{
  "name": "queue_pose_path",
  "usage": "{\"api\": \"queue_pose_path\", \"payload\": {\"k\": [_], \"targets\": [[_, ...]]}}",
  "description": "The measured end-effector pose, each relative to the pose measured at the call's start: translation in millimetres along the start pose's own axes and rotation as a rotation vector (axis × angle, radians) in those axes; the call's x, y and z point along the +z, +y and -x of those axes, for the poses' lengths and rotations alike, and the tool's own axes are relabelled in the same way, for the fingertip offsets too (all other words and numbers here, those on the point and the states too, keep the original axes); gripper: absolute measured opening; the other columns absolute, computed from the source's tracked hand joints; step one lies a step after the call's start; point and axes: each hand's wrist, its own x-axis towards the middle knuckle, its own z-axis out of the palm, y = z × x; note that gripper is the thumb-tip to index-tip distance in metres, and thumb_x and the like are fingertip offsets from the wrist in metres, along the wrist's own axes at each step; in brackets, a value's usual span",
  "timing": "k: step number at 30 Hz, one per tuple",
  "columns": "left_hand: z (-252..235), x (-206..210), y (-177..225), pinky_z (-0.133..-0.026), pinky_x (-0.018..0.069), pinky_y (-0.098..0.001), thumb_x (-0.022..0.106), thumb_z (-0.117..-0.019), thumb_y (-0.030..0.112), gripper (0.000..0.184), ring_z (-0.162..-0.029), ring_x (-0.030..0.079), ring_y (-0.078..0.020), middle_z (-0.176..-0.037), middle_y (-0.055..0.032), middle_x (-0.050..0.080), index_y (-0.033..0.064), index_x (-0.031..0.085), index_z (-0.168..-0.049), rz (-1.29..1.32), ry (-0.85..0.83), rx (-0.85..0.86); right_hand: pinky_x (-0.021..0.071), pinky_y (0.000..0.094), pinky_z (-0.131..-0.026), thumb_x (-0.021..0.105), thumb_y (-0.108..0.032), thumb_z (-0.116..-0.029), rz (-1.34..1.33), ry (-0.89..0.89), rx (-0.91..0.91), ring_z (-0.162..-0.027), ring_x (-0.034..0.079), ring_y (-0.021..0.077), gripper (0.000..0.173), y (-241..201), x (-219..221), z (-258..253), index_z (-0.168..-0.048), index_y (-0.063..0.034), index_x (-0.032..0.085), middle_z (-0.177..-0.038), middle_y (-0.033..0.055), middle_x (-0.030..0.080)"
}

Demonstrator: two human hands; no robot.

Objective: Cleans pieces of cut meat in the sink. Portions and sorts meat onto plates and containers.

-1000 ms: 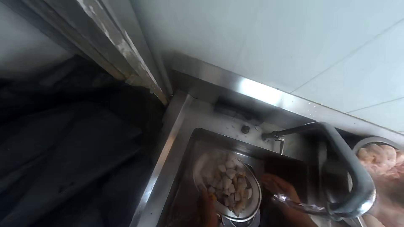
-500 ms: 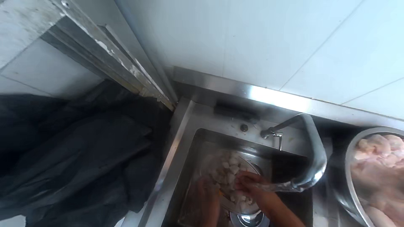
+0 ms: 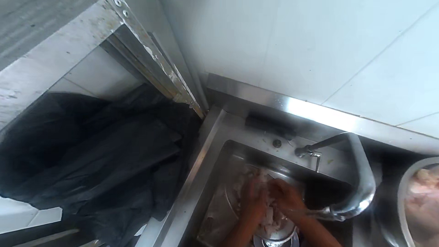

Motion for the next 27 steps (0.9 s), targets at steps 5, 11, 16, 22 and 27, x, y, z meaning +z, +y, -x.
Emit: {"api": "queue_pose_path", "payload": {"k": [5, 11, 16, 22, 27], "targets": [[-56, -23, -26, -0.117, 0.0352, -0.0541, 0.056, -0.1003, 0.043, 0.062, -0.141, 0.044, -0.0332, -0.152, -0.0145, 0.048, 0.0142, 0.044, -0.154, -0.565, 0.083, 0.022, 0.0529, 0.0532, -0.102, 0.069, -0.043, -0.0934, 0.34, 0.006, 0.03, -0.124, 0.059, 0.0362, 0.074, 19, 15, -58, -0.156, -0.0163, 0.041, -0.143, 0.0219, 0.052], [-88, -1, -40, -0.109, 0.0433, -0.0518, 0.057, -0.0992, 0.047, 0.055, -0.127, 0.053, -0.0324, -0.133, -0.0144, 0.06, 0.0166, 0.054, -0.145, -0.556, 0.111, -0.048, 0.0534, 0.0527, -0.099, 0.076, -0.036, -0.0852, 0.467, -0.001, 0.068, -0.121, 0.058, 0.0393, 0.069, 15, 48, -93, -0.147, -0.0159, 0.053, -0.139, 0.0251, 0.05], [-92, -11, -42, -0.101, 0.0498, -0.0469, 0.06, -0.0997, 0.036, 0.039, -0.118, 0.058, -0.0273, -0.126, -0.0131, 0.061, 0.0111, 0.064, -0.129, -0.242, 0.113, -0.028, 0.0533, 0.0422, -0.101, 0.079, -0.033, -0.0829, 0.352, -0.109, -0.119, -0.121, 0.057, 0.0259, 0.05, 21, 40, -98, -0.128, -0.0151, 0.068, -0.133, 0.0151, 0.056], [-91, -24, -47, -0.087, 0.0574, -0.0362, 0.064, -0.0991, 0.031, 0.022, -0.095, 0.067, -0.0124, -0.102, -0.0024, 0.07, 0.0126, 0.072, -0.107, -0.077, -0.027, 0.024, 0.0579, 0.0406, -0.094, 0.08, -0.026, -0.0839, 0.115, -0.181, -0.079, -0.107, 0.067, 0.0187, 0.061, 29, 31, -85, -0.137, -0.0117, 0.054, -0.12, 0.0089, 0.067], [-95, -24, -36, -0.105, 0.0503, -0.0461, 0.056, -0.1012, 0.045, 0.048, -0.118, 0.064, -0.0233, -0.127, -0.0103, 0.067, 0.0149, 0.061, -0.138, -0.487, -0.117, -0.057, 0.0531, 0.0514, -0.099, 0.086, -0.035, -0.0779, 0.29, -0.212, 0.131, -0.117, 0.062, 0.033, 0.074, 14, 27, -92, -0.141, -0.0124, 0.055, -0.131, 0.0202, 0.059]]}}
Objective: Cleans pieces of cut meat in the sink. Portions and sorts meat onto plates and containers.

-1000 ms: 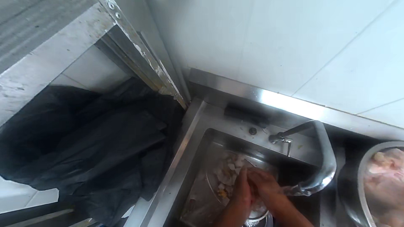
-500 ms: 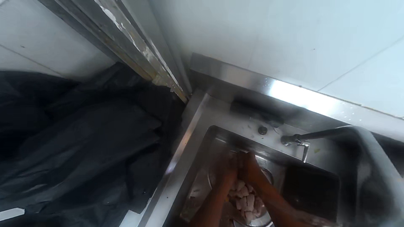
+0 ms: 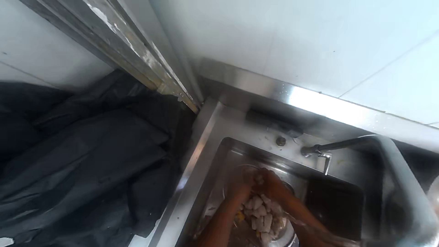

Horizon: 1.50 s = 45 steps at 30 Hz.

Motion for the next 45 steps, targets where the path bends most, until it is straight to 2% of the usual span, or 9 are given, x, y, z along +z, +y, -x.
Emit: {"api": "queue_pose_path", "payload": {"k": [5, 11, 17, 23, 32, 35, 38, 42, 45], "targets": [[8, 9, 4, -0.113, 0.0431, -0.0446, 0.06, -0.0982, 0.048, 0.054, -0.132, 0.054, -0.0272, -0.14, -0.0146, 0.057, 0.0094, 0.061, -0.137, -0.115, 0.028, 0.013, 0.0516, 0.0501, -0.101, 0.081, -0.036, -0.0826, 0.114, 0.035, -0.041, -0.12, 0.06, 0.0343, 0.068, -5, 2, 4, -0.139, -0.0099, 0.055, -0.132, 0.0216, 0.057], [24, 0, -18, -0.086, 0.06, -0.0348, 0.068, -0.0965, 0.025, 0.035, -0.099, 0.069, -0.0152, -0.114, -0.0078, 0.07, 0.0086, 0.065, -0.127, 0.556, 0.014, 0.059, 0.0572, 0.041, -0.092, 0.078, -0.027, -0.088, -0.208, -0.026, -0.228, -0.103, 0.067, 0.0194, 0.05, -7, -2, 27, -0.132, -0.013, 0.058, -0.117, 0.0106, 0.066], [56, 11, -35, -0.079, 0.0575, -0.032, 0.056, -0.1041, 0.033, 0.031, -0.088, 0.067, -0.0117, -0.101, -0.0038, 0.07, 0.0086, 0.07, -0.117, 0.577, 0.037, 0.006, 0.0539, 0.0448, -0.101, 0.074, -0.027, -0.0891, -0.255, -0.079, -0.134, -0.119, 0.063, 0.0219, 0.065, 2, 34, 49, -0.147, -0.0137, 0.048, -0.136, 0.0127, 0.06], [85, 28, -8, -0.064, 0.0551, -0.0313, 0.064, -0.0992, 0.02, 0.017, -0.073, 0.063, -0.015, -0.085, -0.0061, 0.067, 0.0037, 0.069, -0.1, 0.855, 0.181, -0.061, 0.0601, 0.0381, -0.067, 0.052, -0.033, -0.106, -0.93, 0.038, -0.028, -0.085, 0.068, 0.0207, 0.034, 6, 56, 76, -0.13, -0.0088, 0.055, -0.107, 0.0102, 0.066], [104, 46, 64, -0.099, 0.0492, -0.0472, 0.046, -0.1002, 0.038, 0.042, -0.117, 0.056, -0.0224, -0.122, -0.0076, 0.062, 0.0203, 0.071, -0.128, 0.368, 0.304, 0.402, 0.0576, 0.0371, -0.093, 0.046, -0.026, -0.1072, -1.575, 0.026, -0.238, -0.108, 0.068, 0.0178, 0.035, 23, 30, 127, -0.132, -0.0068, 0.061, -0.118, 0.0109, 0.07], [107, 53, 71, -0.115, 0.0418, -0.044, 0.041, -0.1058, 0.028, 0.042, -0.136, 0.05, -0.0246, -0.142, -0.0146, 0.056, 0.0063, 0.066, -0.13, 0.583, 0.272, 0.323, 0.0558, 0.037, -0.097, 0.049, -0.026, -0.1071, -1.434, 0.095, -0.378, -0.118, 0.063, 0.02, 0.045, 22, 23, 138, -0.148, -0.006, 0.05, -0.135, 0.0134, 0.063], [130, 72, 80, -0.124, 0.0287, -0.0515, 0.044, -0.1038, 0.039, 0.057, -0.149, 0.036, -0.0324, -0.153, -0.0201, 0.047, -0.0008, 0.053, -0.143, 0.623, 0.262, 0.431, 0.0573, 0.0323, -0.09, 0.042, -0.019, -0.1061, -1.35, 0.298, -0.357, -0.107, 0.066, 0.0162, 0.036, 22, 20, 134, -0.132, -0.0028, 0.061, -0.119, 0.011, 0.068], [123, 65, 64, -0.119, 0.0397, -0.0431, 0.044, -0.1058, 0.031, 0.049, -0.142, 0.046, -0.0255, -0.15, -0.0179, 0.051, -0.0017, 0.056, -0.141, 0.749, 0.237, 0.311, 0.0562, 0.0365, -0.097, 0.041, -0.018, -0.1075, -1.322, 0.32, -0.224, -0.118, 0.064, 0.0172, 0.039, 11, 45, 154, -0.142, -0.0026, 0.053, -0.131, 0.0102, 0.065], [118, 54, 55, -0.095, 0.0552, -0.0337, 0.04, -0.1081, 0.027, 0.039, -0.108, 0.065, -0.015, -0.116, -0.0078, 0.069, 0.0047, 0.07, -0.12, 0.901, 0.294, 0.043, 0.0494, 0.0413, -0.109, 0.048, -0.024, -0.1079, -1.04, 0.311, -0.348, -0.135, 0.053, 0.0244, 0.04, 14, 66, 148, -0.14, -0.0022, 0.057, -0.149, 0.0139, 0.054]]}}
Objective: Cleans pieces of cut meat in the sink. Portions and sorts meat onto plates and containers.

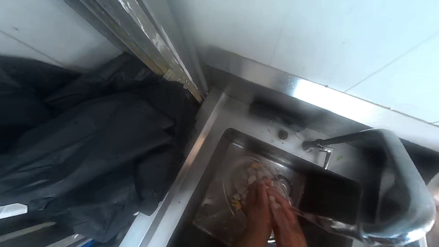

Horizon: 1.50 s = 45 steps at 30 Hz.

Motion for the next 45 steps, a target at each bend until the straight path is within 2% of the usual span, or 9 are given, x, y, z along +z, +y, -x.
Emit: {"api": "queue_pose_path", "payload": {"k": [5, 9, 13, 23, 29, 31, 34, 41, 45], "targets": [[-12, -18, -11, -0.095, 0.0572, -0.0371, 0.048, -0.108, 0.024, 0.036, -0.111, 0.065, -0.0178, -0.127, -0.0113, 0.066, 0.0033, 0.06, -0.135, 0.11, 0.009, -0.074, 0.0597, 0.035, -0.07, 0.052, -0.028, -0.1063, 0.282, 0.074, 0.117, -0.081, 0.068, 0.016, 0.028, 6, 16, -63, -0.116, -0.0064, 0.068, -0.096, 0.0067, 0.07], [-60, -66, -38, -0.11, 0.0482, -0.0374, 0.052, -0.105, 0.021, 0.035, -0.129, 0.057, -0.017, -0.139, -0.0089, 0.061, 0.0059, 0.063, -0.135, -0.427, -0.056, 0.183, 0.0566, 0.0388, -0.097, 0.051, -0.044, -0.1051, 0.647, -0.238, 0.244, -0.11, 0.067, 0.0148, 0.042, 13, 19, -103, -0.131, -0.0142, 0.067, -0.122, 0.0055, 0.069], [-87, -97, -61, -0.115, 0.0382, -0.0522, 0.056, -0.0991, 0.03, 0.043, -0.138, 0.048, -0.031, -0.149, -0.0113, 0.054, 0.0101, 0.064, -0.136, -0.863, 0.063, 0.365, 0.0492, 0.0388, -0.109, 0.05, -0.037, -0.1059, 0.851, -0.325, 0.209, -0.124, 0.061, 0.0141, 0.039, 7, 12, -106, -0.138, -0.0181, 0.064, -0.136, 0.0038, 0.064], [-93, -98, -78, -0.12, 0.0298, -0.0555, 0.046, -0.1036, 0.042, 0.048, -0.15, 0.034, -0.0255, -0.164, -0.004, 0.037, 0.0222, 0.058, -0.145, -0.849, 0.005, 0.459, 0.0552, 0.0374, -0.101, 0.056, -0.028, -0.1035, 0.807, -0.178, 0.226, -0.114, 0.066, 0.0113, 0.033, 20, -25, -97, -0.133, -0.0208, 0.068, -0.127, 0.0012, 0.069], [-96, -69, -48, -0.119, 0.0202, -0.0671, 0.071, -0.0902, 0.044, 0.063, -0.153, 0.025, -0.0288, -0.164, 0.0036, 0.035, 0.0305, 0.052, -0.149, -1.115, -0.482, 0.532, 0.064, 0.0409, -0.084, 0.052, -0.013, -0.1071, 0.125, -0.056, 0.475, -0.095, 0.075, 0.0268, 0.025, -15, -12, -70, -0.122, 0.0017, 0.065, -0.108, 0.0163, 0.074], [-96, -66, -62, -0.118, 0.0239, -0.0679, 0.077, -0.0845, 0.028, 0.064, -0.151, 0.031, -0.0325, -0.161, -0.0006, 0.042, 0.0258, 0.057, -0.145, -1.061, -0.455, 0.584, 0.0632, 0.0401, -0.089, 0.051, -0.013, -0.1074, 0.103, -0.136, 0.611, -0.101, 0.074, 0.0265, 0.026, -23, -9, -56, -0.125, 0.0021, 0.063, -0.112, 0.0156, 0.074], [-100, -63, -68, -0.121, 0.0264, -0.0612, 0.059, -0.1003, 0.038, 0.047, -0.15, 0.034, -0.0271, -0.16, 0.0, 0.042, 0.0265, 0.056, -0.146, -1.089, -0.392, 0.663, 0.0606, 0.0393, -0.093, 0.048, -0.006, -0.1063, 0.039, -0.1, 0.614, -0.108, 0.072, 0.0262, 0.027, -27, -25, -53, -0.128, 0.0026, 0.062, -0.12, 0.0161, 0.072], [-90, -72, -85, -0.123, 0.0333, -0.045, 0.053, -0.1047, 0.022, 0.036, -0.149, 0.038, -0.0198, -0.157, -0.0017, 0.048, 0.0199, 0.064, -0.139, -0.712, -0.298, 0.597, 0.0614, 0.0402, -0.091, 0.051, -0.007, -0.1037, 0.164, -0.221, 0.609, -0.107, 0.072, 0.0251, 0.03, -29, -36, -45, -0.13, -0.0004, 0.063, -0.121, 0.0139, 0.072], [-90, -84, -82, -0.12, 0.0379, -0.0471, 0.049, -0.1057, 0.023, 0.036, -0.146, 0.043, -0.0222, -0.152, -0.0048, 0.053, 0.0148, 0.064, -0.138, -0.758, -0.253, 0.626, 0.061, 0.0392, -0.092, 0.053, -0.008, -0.105, 0.172, -0.195, 0.624, -0.107, 0.072, 0.0247, 0.027, -37, -41, -48, -0.128, -0.0006, 0.065, -0.121, 0.0136, 0.072]]}}
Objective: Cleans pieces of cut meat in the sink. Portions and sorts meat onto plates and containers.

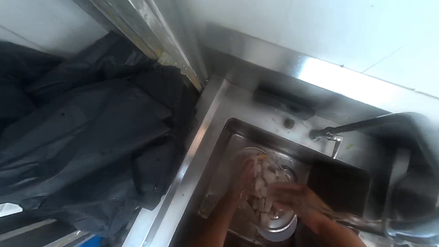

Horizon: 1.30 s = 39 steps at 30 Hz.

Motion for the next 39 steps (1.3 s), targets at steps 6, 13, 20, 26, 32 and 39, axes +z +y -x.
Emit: {"api": "queue_pose_path", "payload": {"k": [6, 13, 20, 26, 32, 39], "targets": [[21, -5, 17, -0.122, 0.0097, -0.0708, 0.066, -0.0822, 0.074, 0.081, -0.156, 0.019, -0.028, -0.165, 0.0028, 0.035, 0.033, 0.05, -0.15, -0.233, -0.313, 0.228, 0.0617, 0.0391, -0.091, 0.06, -0.001, -0.0998, -0.024, 0.122, -0.104, -0.103, 0.073, 0.0253, 0.024, -8, -8, 1, -0.122, 0.0037, 0.066, -0.114, 0.0157, 0.074], [27, 8, 6, -0.121, 0.0245, -0.0652, 0.062, -0.0993, 0.036, 0.037, -0.148, 0.039, -0.0237, -0.151, 0.0027, 0.053, 0.0262, 0.066, -0.134, -0.229, -0.25, 0.326, 0.0627, 0.0362, -0.085, 0.061, -0.009, -0.1016, 0.338, 0.178, -0.155, -0.095, 0.073, 0.0172, 0.021, 4, -15, -2, -0.119, -0.0035, 0.071, -0.108, 0.009, 0.074], [29, 22, 0, -0.12, 0.0278, -0.0649, 0.059, -0.0967, 0.034, 0.04, -0.145, 0.043, -0.0236, -0.147, 0.0, 0.056, 0.023, 0.064, -0.135, -0.336, -0.159, 0.343, 0.0469, 0.0529, -0.11, 0.08, -0.048, -0.0826, 1.033, 0.342, -0.088, -0.14, 0.047, 0.0379, 0.092, 86, 17, -7, -0.159, -0.0179, 0.038, -0.159, 0.0222, 0.038], [25, 29, 10, -0.118, 0.0272, -0.0672, 0.061, -0.0942, 0.045, 0.045, -0.14, 0.049, -0.0245, -0.142, 0.0002, 0.061, 0.0234, 0.065, -0.134, -0.502, -0.083, 0.279, 0.0495, 0.0541, -0.106, 0.086, -0.045, -0.0742, 0.923, 0.579, -0.45, -0.139, 0.048, 0.0415, 0.091, 132, 31, -64, -0.154, -0.0234, 0.048, -0.157, 0.0247, 0.041], [16, 34, 8, -0.117, 0.0298, -0.0635, 0.057, -0.0961, 0.054, 0.049, -0.142, 0.046, -0.024, -0.146, 0.0021, 0.057, 0.0284, 0.062, -0.138, -0.487, -0.03, 0.175, 0.0515, 0.044, -0.106, 0.078, -0.027, -0.0887, 0.672, 0.531, -0.299, -0.127, 0.059, 0.0307, 0.042, 107, -11, -54, -0.128, -0.0131, 0.07, -0.141, 0.0212, 0.057], [19, 34, 7, -0.117, 0.0291, -0.0623, 0.059, -0.0948, 0.053, 0.05, -0.141, 0.045, -0.0231, -0.147, 0.0023, 0.056, 0.0291, 0.062, -0.138, -0.43, -0.035, 0.167, 0.0565, 0.0329, -0.095, 0.073, -0.027, -0.0936, 0.607, 0.386, -0.474, -0.115, 0.063, 0.0156, 0.037, 87, -29, -33, -0.127, -0.0135, 0.068, -0.134, 0.0088, 0.062]]}}
